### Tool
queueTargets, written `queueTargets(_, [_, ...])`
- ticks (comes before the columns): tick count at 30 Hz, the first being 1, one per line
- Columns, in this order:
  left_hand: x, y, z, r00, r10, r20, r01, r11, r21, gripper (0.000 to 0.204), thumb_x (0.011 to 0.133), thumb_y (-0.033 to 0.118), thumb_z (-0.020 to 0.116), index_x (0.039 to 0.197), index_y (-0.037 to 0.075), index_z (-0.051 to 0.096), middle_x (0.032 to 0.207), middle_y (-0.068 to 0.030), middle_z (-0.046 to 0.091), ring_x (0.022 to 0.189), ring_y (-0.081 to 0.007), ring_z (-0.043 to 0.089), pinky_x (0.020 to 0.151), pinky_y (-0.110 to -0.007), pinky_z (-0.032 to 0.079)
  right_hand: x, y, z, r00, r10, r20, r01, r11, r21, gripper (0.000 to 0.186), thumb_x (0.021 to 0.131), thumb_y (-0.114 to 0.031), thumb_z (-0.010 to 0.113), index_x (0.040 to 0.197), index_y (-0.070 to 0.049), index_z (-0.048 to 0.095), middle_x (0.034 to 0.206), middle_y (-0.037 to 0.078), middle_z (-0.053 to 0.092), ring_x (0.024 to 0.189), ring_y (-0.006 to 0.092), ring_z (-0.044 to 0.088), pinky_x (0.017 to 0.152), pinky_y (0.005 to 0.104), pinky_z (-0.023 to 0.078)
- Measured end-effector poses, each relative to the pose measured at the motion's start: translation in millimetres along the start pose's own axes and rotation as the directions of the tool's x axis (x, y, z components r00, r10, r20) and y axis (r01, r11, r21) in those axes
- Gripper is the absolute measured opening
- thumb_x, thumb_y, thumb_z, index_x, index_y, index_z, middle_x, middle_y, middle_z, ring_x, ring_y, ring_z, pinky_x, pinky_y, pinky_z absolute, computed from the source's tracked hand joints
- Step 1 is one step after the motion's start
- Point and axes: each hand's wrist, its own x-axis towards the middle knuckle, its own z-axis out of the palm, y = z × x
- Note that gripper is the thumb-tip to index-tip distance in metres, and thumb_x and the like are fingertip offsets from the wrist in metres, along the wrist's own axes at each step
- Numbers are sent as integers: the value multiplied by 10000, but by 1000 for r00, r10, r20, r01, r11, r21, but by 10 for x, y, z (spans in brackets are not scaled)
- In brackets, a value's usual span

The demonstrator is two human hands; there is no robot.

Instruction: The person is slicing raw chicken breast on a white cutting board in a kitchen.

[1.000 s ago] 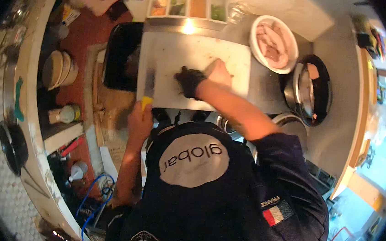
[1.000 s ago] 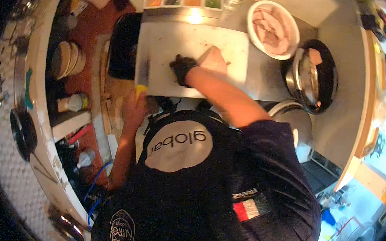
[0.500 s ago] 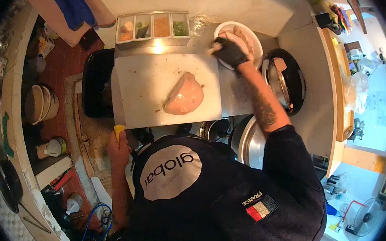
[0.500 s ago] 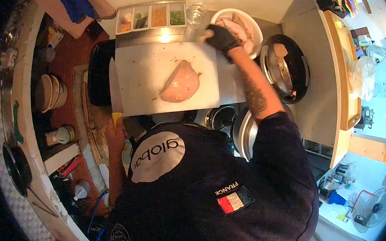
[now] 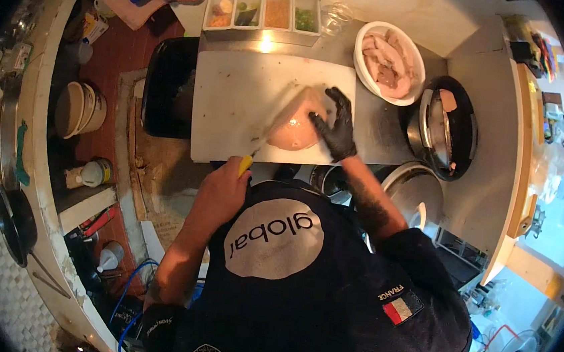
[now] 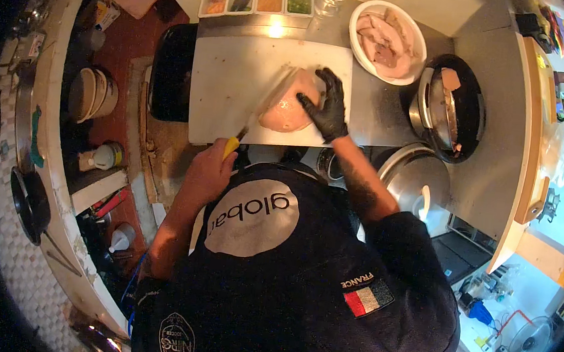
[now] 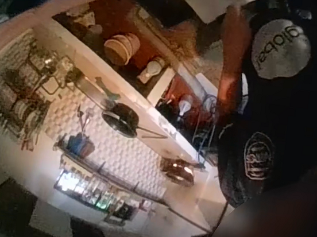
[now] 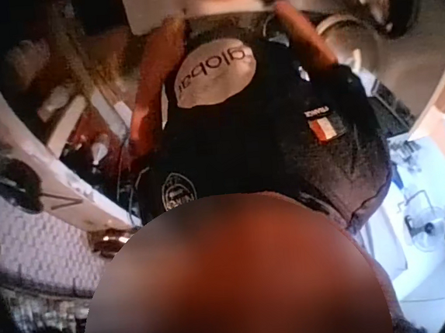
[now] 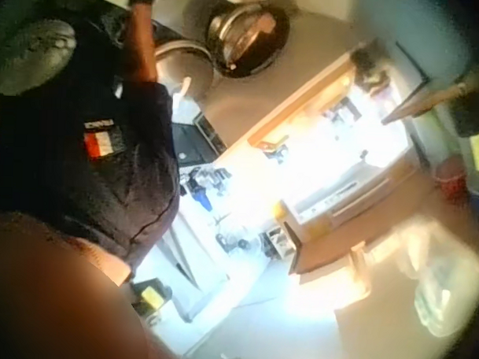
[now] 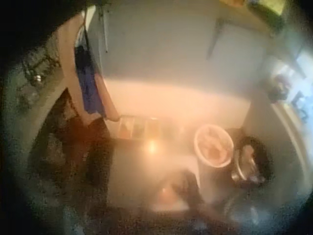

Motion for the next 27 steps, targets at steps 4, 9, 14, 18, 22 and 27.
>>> queueTargets(4, [-29, 134, -5, 996, 81, -21, -80, 995, 57, 345, 963, 179, 525, 1233, -32, 486, 1013, -296, 625, 920, -475, 617, 789, -520, 495, -420, -67, 456, 971, 166, -169, -170, 985, -8, 764, 738, -325, 840, 1324, 13, 484, 1304, 212, 496, 1255, 368, 451, 1078, 427, 362])
queueTargets(9, [-16, 243, -108, 995, -26, 97, 14, 992, 126, 380, 967, 149, 501, 1280, -61, 454, 1094, -308, 615, 973, -466, 619, 829, -504, 504, -280, -175, 433, 928, 351, -124, -352, 936, 13, 813, 693, -367, 869, 1296, 21, 486, 1270, 208, 484, 1193, 347, 475, 1034, 411, 394])
queueTargets(14, [-42, 278, -128, 995, -27, 96, 10, 985, 172, 381, 967, 160, 497, 1274, -61, 456, 1075, -299, 621, 958, -462, 625, 824, -504, 513, -216, -231, 476, 909, 394, -134, -396, 918, 18, 836, 673, -380, 882, 1286, 27, 484, 1250, 205, 491, 1184, 344, 480, 1030, 412, 395])
queueTargets(18, [-79, 344, -195, 994, -33, 101, 12, 980, 200, 363, 964, 166, 500, 1245, -61, 464, 1031, -297, 631, 911, -464, 634, 796, -521, 519, -240, -175, 525, 904, 388, -181, -381, 922, 74, 854, 660, -378, 893, 1285, 31, 478, 1242, 206, 494, 1172, 347, 485, 1028, 420, 395])
queueTargets(22, [-37, 381, -218, 985, -88, 145, 58, 978, 201, 296, 967, 164, 493, 1168, -53, 478, 978, -302, 640, 859, -467, 645, 759, -528, 524, -238, -141, 556, 910, 381, -161, -380, 924, 37, 851, 658, -374, 894, 1280, 33, 480, 1240, 207, 499, 1174, 351, 485, 1029, 422, 394])
queueTargets(27, [164, 302, -62, 977, -127, 173, 84, 968, 235, 212, 973, 152, 485, 1064, -38, 472, 842, -294, 651, 819, -476, 648, 723, -540, 523, -223, -155, 550, 924, 341, -175, -344, 939, 12, 836, 660, -370, 893, 1271, 32, 487, 1246, 201, 521, 1172, 350, 502, 1023, 409, 406])
